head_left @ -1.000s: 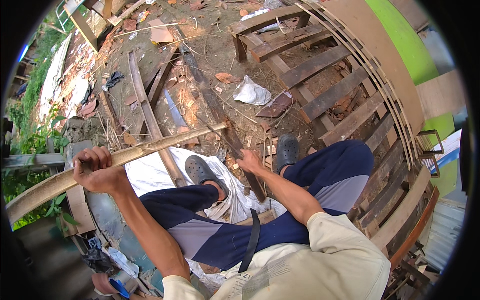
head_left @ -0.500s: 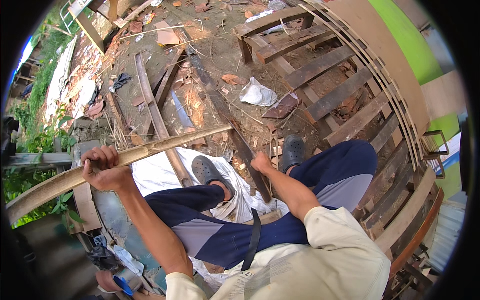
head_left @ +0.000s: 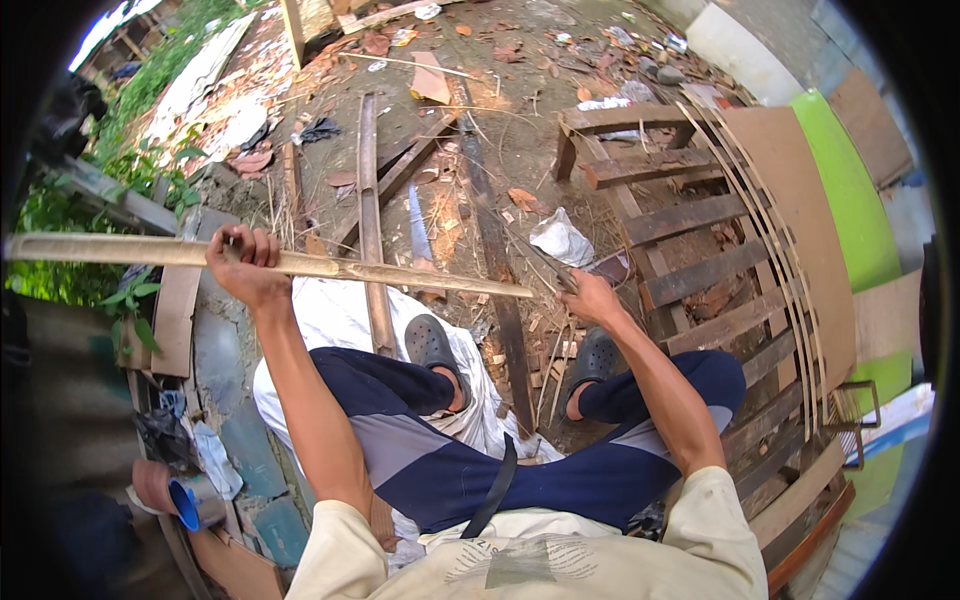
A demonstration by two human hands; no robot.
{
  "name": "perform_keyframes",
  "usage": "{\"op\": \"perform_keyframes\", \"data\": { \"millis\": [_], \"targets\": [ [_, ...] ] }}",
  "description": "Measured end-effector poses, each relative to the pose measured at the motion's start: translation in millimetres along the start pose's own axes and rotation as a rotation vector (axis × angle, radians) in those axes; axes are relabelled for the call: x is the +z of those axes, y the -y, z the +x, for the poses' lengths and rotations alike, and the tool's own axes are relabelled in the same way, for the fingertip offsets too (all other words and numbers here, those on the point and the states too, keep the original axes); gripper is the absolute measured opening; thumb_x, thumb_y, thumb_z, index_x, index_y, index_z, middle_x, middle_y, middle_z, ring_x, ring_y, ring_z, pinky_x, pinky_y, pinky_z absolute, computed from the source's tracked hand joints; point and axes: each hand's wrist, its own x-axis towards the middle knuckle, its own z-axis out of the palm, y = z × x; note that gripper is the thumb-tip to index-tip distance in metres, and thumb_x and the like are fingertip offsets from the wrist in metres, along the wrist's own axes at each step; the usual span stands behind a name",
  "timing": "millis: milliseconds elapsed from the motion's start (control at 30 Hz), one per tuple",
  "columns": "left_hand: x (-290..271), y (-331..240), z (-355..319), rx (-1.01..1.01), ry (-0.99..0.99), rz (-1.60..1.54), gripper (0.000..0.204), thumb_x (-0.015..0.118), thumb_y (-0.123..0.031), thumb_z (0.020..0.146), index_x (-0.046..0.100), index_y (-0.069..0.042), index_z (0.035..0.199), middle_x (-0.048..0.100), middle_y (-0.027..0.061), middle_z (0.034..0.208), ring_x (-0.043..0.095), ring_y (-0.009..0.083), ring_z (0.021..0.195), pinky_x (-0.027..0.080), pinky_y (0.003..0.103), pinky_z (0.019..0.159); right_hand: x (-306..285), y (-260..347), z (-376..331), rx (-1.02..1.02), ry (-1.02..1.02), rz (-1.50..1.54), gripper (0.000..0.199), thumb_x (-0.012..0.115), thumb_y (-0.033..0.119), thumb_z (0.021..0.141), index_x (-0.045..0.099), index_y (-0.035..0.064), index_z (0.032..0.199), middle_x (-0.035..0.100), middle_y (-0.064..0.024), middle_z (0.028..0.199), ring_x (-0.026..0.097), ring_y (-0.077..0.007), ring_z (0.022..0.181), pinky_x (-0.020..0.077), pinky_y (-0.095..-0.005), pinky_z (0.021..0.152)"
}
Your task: The person sits on the ground and uses a knife to shave thin strips from a long wooden stick. They repeatedly draw the blade along the stick to remove shavings, occasionally rotating the stick to work different sides.
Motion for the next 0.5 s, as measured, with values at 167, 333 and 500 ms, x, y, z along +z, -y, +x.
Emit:
{"op": "perform_keyframes", "data": {
  "millis": [167,333,500],
  "targets": [
    [7,4,12,-0.151,-0.116,0.026,0.040,0.051,-0.050,0.097,0.050,-0.014,0.080,0.024,-0.0065,0.057,0.020,0.0070,0.043,0.017,0.025,0.038,-11,24,-41,-0.266,0.060,0.230,0.048,0.070,0.040,0.088,0.059,0.0035,0.117,0.066,-0.0254,0.107,0.065,-0.0397,0.103,0.0491,-0.0469,0.087],
    [15,31,20,-0.239,-0.279,0.233,0.060,0.056,-0.068,0.089,0.048,-0.009,0.092,0.028,-0.0066,0.063,0.025,0.0052,0.046,0.020,0.022,0.039,28,35,-60,-0.291,0.244,0.443,0.056,0.071,0.044,0.089,0.056,0.0053,0.127,0.067,-0.0171,0.110,0.064,-0.0275,0.103,0.0482,-0.0401,0.089],
    [28,45,17,-0.284,-0.300,0.091,0.062,0.055,-0.068,0.090,0.045,-0.007,0.100,0.029,-0.0044,0.068,0.029,0.0070,0.051,0.025,0.022,0.044,53,37,-64,-0.306,0.370,0.777,0.054,0.078,0.031,0.085,0.058,-0.0014,0.123,0.067,-0.0133,0.114,0.063,-0.0194,0.104,0.0489,-0.0361,0.093]
  ]
}}
